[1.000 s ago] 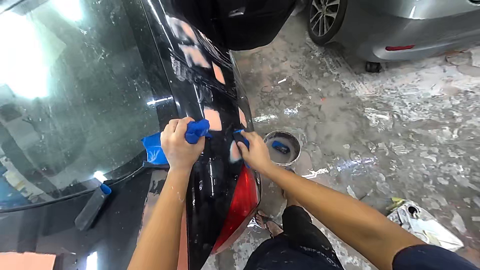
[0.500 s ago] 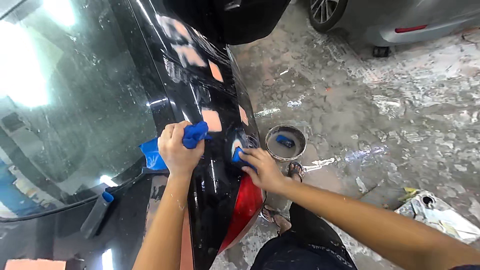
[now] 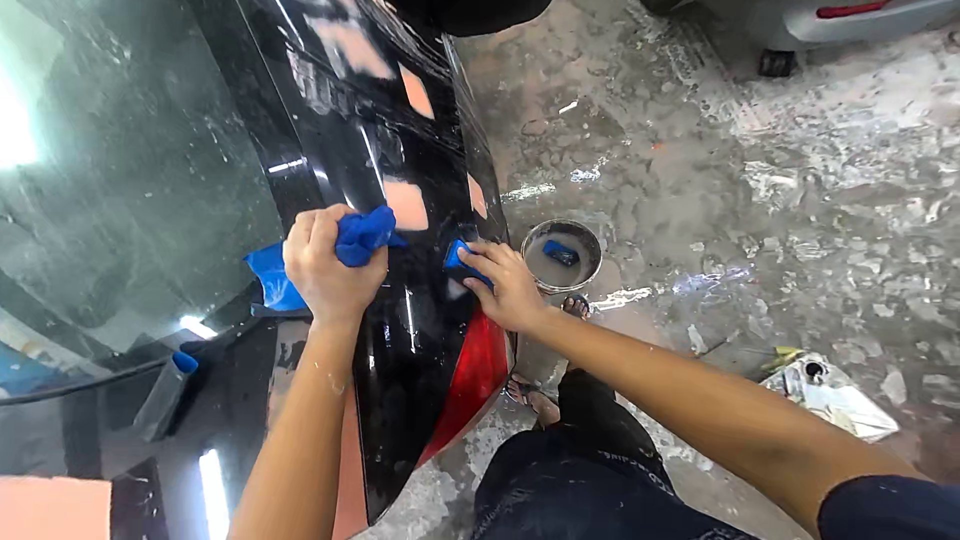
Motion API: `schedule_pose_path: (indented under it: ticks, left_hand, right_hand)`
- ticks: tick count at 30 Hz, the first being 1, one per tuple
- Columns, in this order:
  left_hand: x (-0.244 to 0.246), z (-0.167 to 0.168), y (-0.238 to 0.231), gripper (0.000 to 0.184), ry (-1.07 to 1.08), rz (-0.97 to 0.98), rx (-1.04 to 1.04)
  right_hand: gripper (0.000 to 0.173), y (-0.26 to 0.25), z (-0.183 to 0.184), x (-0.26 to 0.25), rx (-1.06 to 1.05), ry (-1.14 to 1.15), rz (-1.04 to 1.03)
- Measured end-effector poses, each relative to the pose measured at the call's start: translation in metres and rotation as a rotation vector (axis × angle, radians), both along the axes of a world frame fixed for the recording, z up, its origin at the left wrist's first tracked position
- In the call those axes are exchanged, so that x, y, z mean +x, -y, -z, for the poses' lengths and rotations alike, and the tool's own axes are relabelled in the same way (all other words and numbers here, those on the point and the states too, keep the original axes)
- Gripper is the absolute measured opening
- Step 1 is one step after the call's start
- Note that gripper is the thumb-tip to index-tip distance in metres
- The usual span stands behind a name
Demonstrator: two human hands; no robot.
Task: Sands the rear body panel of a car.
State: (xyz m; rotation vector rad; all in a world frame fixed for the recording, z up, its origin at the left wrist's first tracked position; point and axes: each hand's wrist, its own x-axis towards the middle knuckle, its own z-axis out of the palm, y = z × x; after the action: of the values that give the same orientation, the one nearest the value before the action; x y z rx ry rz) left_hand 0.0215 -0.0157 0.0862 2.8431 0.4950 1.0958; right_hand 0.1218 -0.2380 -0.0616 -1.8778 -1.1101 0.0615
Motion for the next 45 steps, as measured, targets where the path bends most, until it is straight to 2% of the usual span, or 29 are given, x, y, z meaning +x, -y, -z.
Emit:
schedule_pose_path:
  ticks: [2,5,9,13,18,20,22,24,26,29,32,34,37,39,42,44,45]
  left_hand:
    - [0.000,-0.002,0.000,0.042,-0.002,-0.007,0.000]
    - [0.002,-0.003,-0.004,0.042,0.002,-0.008,0.011]
    - [-0.001,0.000,0.001,0.043,-0.017,-0.022,0.008]
    - [0.002,-0.003,0.001,0.042,-0.006,-0.031,0.013]
    - [-0.003,-0.001,0.006,0.042,-0.017,-0.037,0.010]
    - [0.001,-0.004,0.003,0.042,-0.013,-0.024,0.009]
    - [0.003,-0.003,0.001,0.041,-0.002,-0.024,0.008]
    - [0.004,-0.001,-0.001,0.041,0.005,-0.032,0.021]
    - [0.003,-0.001,-0.001,0.042,-0.008,-0.035,0.031]
    - [0.001,-0.006,0.002,0.045,-0.060,-0.051,0.022]
    - [0.003,-0.015,0.003,0.049,-0.129,-0.055,0.010]
    - [0.004,-0.020,0.004,0.051,-0.201,-0.066,0.003]
    - [0.006,-0.031,0.008,0.054,-0.357,-0.085,0.001]
    - [0.007,-0.042,0.012,0.057,-0.461,-0.111,-0.033]
    - [0.012,-0.048,0.012,0.060,-0.524,-0.113,-0.051]
    - [0.011,-0.046,0.012,0.059,-0.507,-0.111,-0.048]
    - [0.010,-0.044,0.012,0.058,-0.499,-0.113,-0.045]
  right_hand:
    - [0.042,0.015,0.004,-0.011,-0.024,0.044,-0.037]
    - [0.038,0.011,0.009,0.003,-0.004,0.087,-0.049]
    - [0.040,-0.016,-0.007,0.013,-0.072,-0.124,0.099]
    - [0.041,0.001,-0.004,-0.007,-0.083,-0.060,0.070]
    - [0.045,-0.024,-0.008,0.030,-0.246,-0.256,0.225]
    - [0.045,-0.016,-0.022,0.009,-0.236,-0.192,0.191]
    - [0.045,-0.002,-0.020,-0.018,-0.181,-0.070,0.126]
    - [0.044,-0.005,-0.014,-0.013,-0.136,-0.019,0.106]
    - [0.043,-0.018,-0.018,0.005,-0.169,-0.113,0.150]
    - [0.046,-0.024,-0.031,0.002,-0.203,-0.190,0.208]
    - [0.044,-0.003,-0.024,-0.030,-0.128,-0.010,0.127]
    - [0.042,-0.006,-0.015,-0.018,-0.110,0.030,0.111]
    - [0.045,-0.028,-0.019,0.017,-0.204,-0.201,0.189]
    - [0.045,-0.028,-0.029,0.009,-0.198,-0.256,0.214]
    - [0.042,-0.006,-0.026,-0.033,-0.055,-0.066,0.132]
    - [0.041,-0.005,-0.015,-0.027,-0.014,-0.014,0.118]
    - [0.041,-0.010,-0.012,-0.014,-0.052,-0.065,0.136]
